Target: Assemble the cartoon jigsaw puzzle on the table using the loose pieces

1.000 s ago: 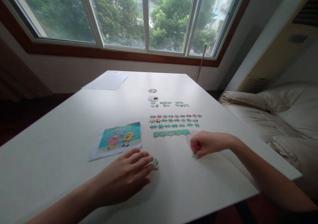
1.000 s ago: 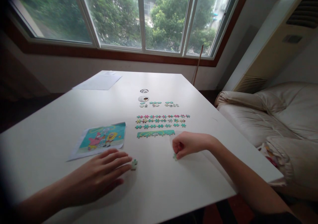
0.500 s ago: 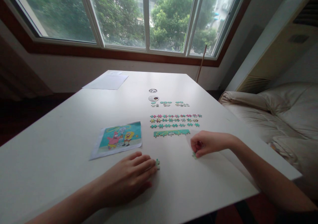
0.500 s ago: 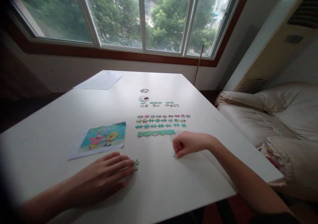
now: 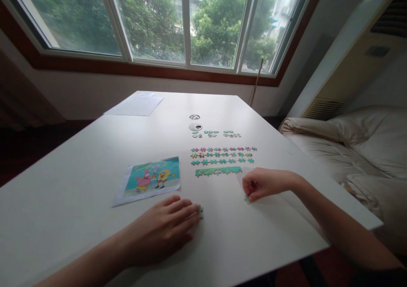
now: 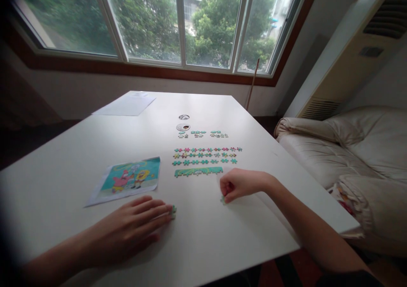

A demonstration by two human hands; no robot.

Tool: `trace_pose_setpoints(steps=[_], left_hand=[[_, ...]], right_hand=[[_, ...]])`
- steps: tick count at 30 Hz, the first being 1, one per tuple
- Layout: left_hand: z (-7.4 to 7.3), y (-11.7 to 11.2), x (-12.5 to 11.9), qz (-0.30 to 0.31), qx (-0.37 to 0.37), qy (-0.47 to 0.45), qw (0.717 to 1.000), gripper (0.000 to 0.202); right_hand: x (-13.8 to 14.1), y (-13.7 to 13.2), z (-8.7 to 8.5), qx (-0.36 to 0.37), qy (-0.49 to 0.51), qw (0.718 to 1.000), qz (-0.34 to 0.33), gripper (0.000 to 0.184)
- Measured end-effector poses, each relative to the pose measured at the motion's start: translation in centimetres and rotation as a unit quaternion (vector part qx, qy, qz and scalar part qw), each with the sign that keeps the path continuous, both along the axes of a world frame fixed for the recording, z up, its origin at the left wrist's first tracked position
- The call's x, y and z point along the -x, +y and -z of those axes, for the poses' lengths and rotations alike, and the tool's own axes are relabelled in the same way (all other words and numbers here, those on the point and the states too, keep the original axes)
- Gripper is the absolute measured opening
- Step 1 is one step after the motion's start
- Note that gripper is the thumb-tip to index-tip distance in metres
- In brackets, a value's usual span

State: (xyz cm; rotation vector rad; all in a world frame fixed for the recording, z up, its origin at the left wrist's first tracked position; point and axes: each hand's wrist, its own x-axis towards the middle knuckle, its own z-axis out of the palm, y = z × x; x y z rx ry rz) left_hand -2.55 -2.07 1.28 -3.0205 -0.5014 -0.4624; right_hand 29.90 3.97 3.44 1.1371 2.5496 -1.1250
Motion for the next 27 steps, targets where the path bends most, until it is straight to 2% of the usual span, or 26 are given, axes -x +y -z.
trace_pose_setpoints(steps=[9, 13, 16, 18, 21, 25, 27], left_hand=[[0.0, -0.1, 0.0, 0.005, 0.004, -0.008, 1.0, 0.023], [0.0, -0.1, -0.1, 0.004, 0.001, -0.01, 1.0, 0.024], [-0.1, -0.2, -0.2, 0.007, -0.001, -0.012, 1.0, 0.024], [-0.3, -0.3, -0.4, 0.007, -0.001, -0.017, 1.0, 0.024], [-0.4, -0.3, -0.5, 0.005, 0.003, -0.017, 1.0, 0.023], [-0.4, -0.4, -0.5, -0.002, 0.006, -0.012, 1.0, 0.024], [-0.4, -0.4, -0.5, -0.005, 0.002, -0.011, 1.0, 0.024]], right_hand=[[0.1, 0.0, 0.3, -0.014, 0.01, 1.0, -0.009, 0.021], [0.0, 0.1, -0.7, -0.013, 0.024, 0.999, -0.022, 0.022], [-0.4, 1.3, -1.8, -0.05, 0.047, 0.997, -0.018, 0.023], [-0.7, 3.1, -2.4, -0.092, 0.057, 0.994, 0.007, 0.025], [-1.3, 7.1, -2.5, -0.172, 0.052, 0.982, 0.061, 0.025], [-1.3, 13.2, -1.6, -0.286, -0.006, 0.951, 0.12, 0.019], [-0.8, 15.8, -0.9, -0.316, -0.029, 0.936, 0.153, 0.018]])
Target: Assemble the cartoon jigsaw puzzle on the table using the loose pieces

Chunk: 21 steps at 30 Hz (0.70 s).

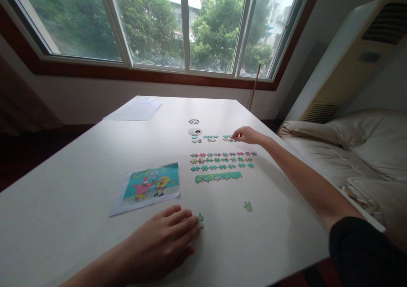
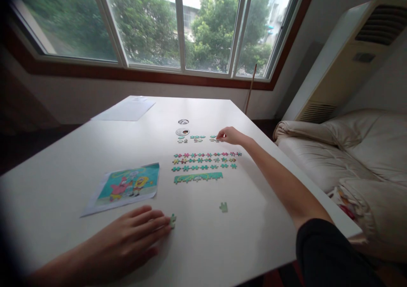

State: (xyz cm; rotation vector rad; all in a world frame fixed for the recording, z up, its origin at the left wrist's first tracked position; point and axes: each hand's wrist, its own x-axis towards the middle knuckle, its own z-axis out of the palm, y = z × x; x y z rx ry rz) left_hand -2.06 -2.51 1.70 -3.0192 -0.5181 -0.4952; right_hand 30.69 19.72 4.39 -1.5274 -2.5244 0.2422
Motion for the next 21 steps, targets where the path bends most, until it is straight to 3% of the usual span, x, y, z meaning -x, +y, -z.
trace_pose_setpoints(steps=[4, 8, 15, 21], left_hand=[[-0.2, -0.3, 0.0, -0.005, -0.022, -0.008, 1.0, 0.024], [-0.2, -0.9, -0.1, -0.009, -0.051, -0.024, 0.998, 0.023], [0.4, -1.6, -0.4, -0.008, -0.051, -0.029, 0.998, 0.023], [0.5, -1.4, -0.5, -0.008, -0.051, -0.025, 0.998, 0.023]], right_hand=[[1.4, 3.5, 1.4, -0.018, -0.001, 0.999, 0.034, 0.023], [2.4, 5.3, 2.5, -0.004, -0.007, 0.999, 0.032, 0.023], [2.9, 6.6, 3.4, 0.016, -0.023, 0.999, 0.033, 0.02], [3.2, 6.6, 2.9, 0.022, -0.017, 0.998, 0.052, 0.017]])
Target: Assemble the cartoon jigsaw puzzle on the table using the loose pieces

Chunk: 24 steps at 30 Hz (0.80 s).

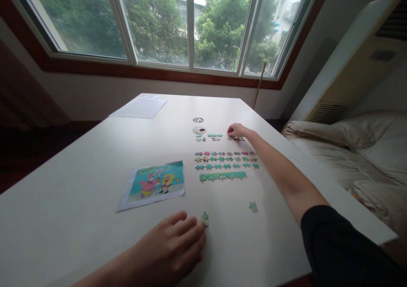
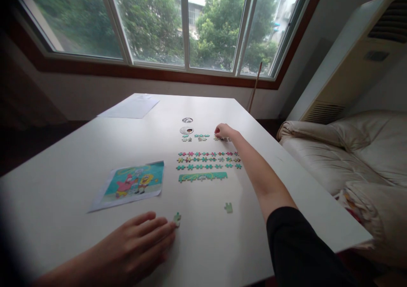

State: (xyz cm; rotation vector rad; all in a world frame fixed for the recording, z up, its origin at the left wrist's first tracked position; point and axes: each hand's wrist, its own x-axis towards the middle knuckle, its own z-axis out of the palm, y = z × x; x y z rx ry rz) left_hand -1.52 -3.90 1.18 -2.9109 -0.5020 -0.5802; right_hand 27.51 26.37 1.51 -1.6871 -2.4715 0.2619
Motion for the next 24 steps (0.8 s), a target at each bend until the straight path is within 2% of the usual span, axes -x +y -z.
trace_pose_setpoints(steps=[3, 6, 8, 10, 12, 14, 16, 19, 24], left_hand=[[-0.1, 0.1, 0.0, 0.004, -0.006, 0.007, 1.0, 0.022], [-0.1, 0.0, 0.0, 0.004, -0.012, 0.006, 1.0, 0.021], [-0.1, 0.0, 0.0, 0.004, -0.009, 0.008, 1.0, 0.02], [-0.1, 0.0, -0.1, 0.005, -0.008, 0.006, 1.0, 0.02], [-0.1, 0.0, -0.2, 0.009, -0.007, 0.006, 1.0, 0.021], [-0.2, 0.2, -0.2, 0.011, -0.011, 0.006, 1.0, 0.02], [-0.2, 0.3, -0.3, 0.011, -0.015, 0.008, 1.0, 0.02], [-0.2, 0.4, -0.3, 0.013, -0.019, 0.012, 1.0, 0.02], [-0.1, 0.4, -0.1, 0.016, -0.011, 0.019, 1.0, 0.02]], right_hand=[[0.5, -1.2, -0.9, -0.015, 0.02, 1.0, -0.002, 0.016], [1.1, -4.2, -1.9, -0.034, 0.054, 0.998, -0.02, 0.018], [1.5, -7.6, -2.3, -0.031, 0.084, 0.995, -0.049, 0.02], [1.8, -12.0, -2.4, 0.031, 0.168, 0.978, -0.122, 0.024], [2.1, -16.6, -2.2, 0.094, 0.21, 0.957, -0.175, 0.026], [2.2, -20.4, -1.7, 0.112, 0.217, 0.953, -0.182, 0.02], [2.2, -23.0, -1.2, 0.143, 0.215, 0.951, -0.168, 0.018], [2.1, -24.1, -0.6, 0.139, 0.204, 0.958, -0.144, 0.019], [1.1, -23.1, -0.7, 0.063, 0.188, 0.969, -0.146, 0.021]])
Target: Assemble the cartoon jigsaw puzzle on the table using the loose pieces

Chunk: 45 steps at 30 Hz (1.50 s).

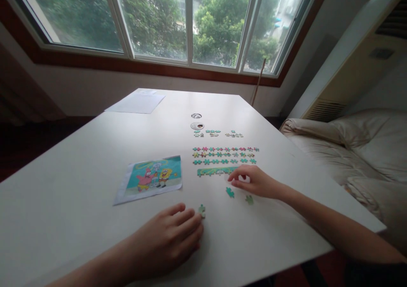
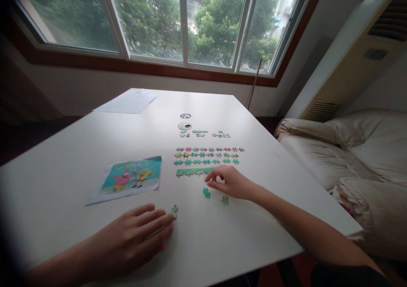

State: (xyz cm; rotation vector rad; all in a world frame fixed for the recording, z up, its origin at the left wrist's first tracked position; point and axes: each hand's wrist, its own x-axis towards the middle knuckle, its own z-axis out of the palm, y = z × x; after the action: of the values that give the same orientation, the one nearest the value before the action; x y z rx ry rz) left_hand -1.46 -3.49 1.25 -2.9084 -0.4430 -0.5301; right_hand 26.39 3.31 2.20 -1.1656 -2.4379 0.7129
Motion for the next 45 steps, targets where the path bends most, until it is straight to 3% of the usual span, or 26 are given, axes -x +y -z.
trace_pose_setpoints(steps=[5, 11, 18, 24, 30, 34, 38, 41, 45], left_hand=[[0.1, -0.1, 0.2, 0.005, 0.002, 0.002, 1.0, 0.022], [0.4, -0.1, 0.3, 0.005, 0.005, 0.005, 1.0, 0.021], [0.5, -0.2, 0.2, -0.008, 0.005, -0.014, 1.0, 0.021], [0.3, -0.2, 0.2, -0.012, -0.007, -0.008, 1.0, 0.02], [0.3, -0.2, 0.1, -0.014, -0.013, -0.011, 1.0, 0.021], [0.4, -0.2, 0.0, -0.017, -0.013, -0.02, 1.0, 0.02], [0.2, -0.3, -0.1, -0.014, -0.018, -0.02, 1.0, 0.02], [0.2, -0.3, 0.0, -0.016, -0.014, -0.013, 1.0, 0.021], [0.2, -0.4, 0.0, -0.012, -0.01, -0.01, 1.0, 0.021]], right_hand=[[-1.2, 0.4, 0.0, -0.021, -0.008, 1.0, 0.007, 0.02], [-0.9, 0.1, -0.1, -0.033, -0.009, 0.998, -0.053, 0.021], [-1.3, 0.2, -0.6, -0.029, -0.01, 0.999, -0.026, 0.019], [-0.1, -0.6, 0.0, -0.019, -0.022, 0.996, -0.08, 0.021], [1.3, -0.6, 0.5, -0.043, -0.044, 0.996, -0.067, 0.021], [0.0, 3.5, -0.5, -0.081, -0.035, 0.995, -0.038, 0.021], [-2.6, 11.3, -1.4, -0.108, -0.116, 0.985, 0.063, 0.018], [-4.0, 16.6, -1.2, -0.106, -0.181, 0.964, 0.162, 0.02], [-4.2, 20.6, -0.1, -0.088, -0.203, 0.956, 0.194, 0.023]])
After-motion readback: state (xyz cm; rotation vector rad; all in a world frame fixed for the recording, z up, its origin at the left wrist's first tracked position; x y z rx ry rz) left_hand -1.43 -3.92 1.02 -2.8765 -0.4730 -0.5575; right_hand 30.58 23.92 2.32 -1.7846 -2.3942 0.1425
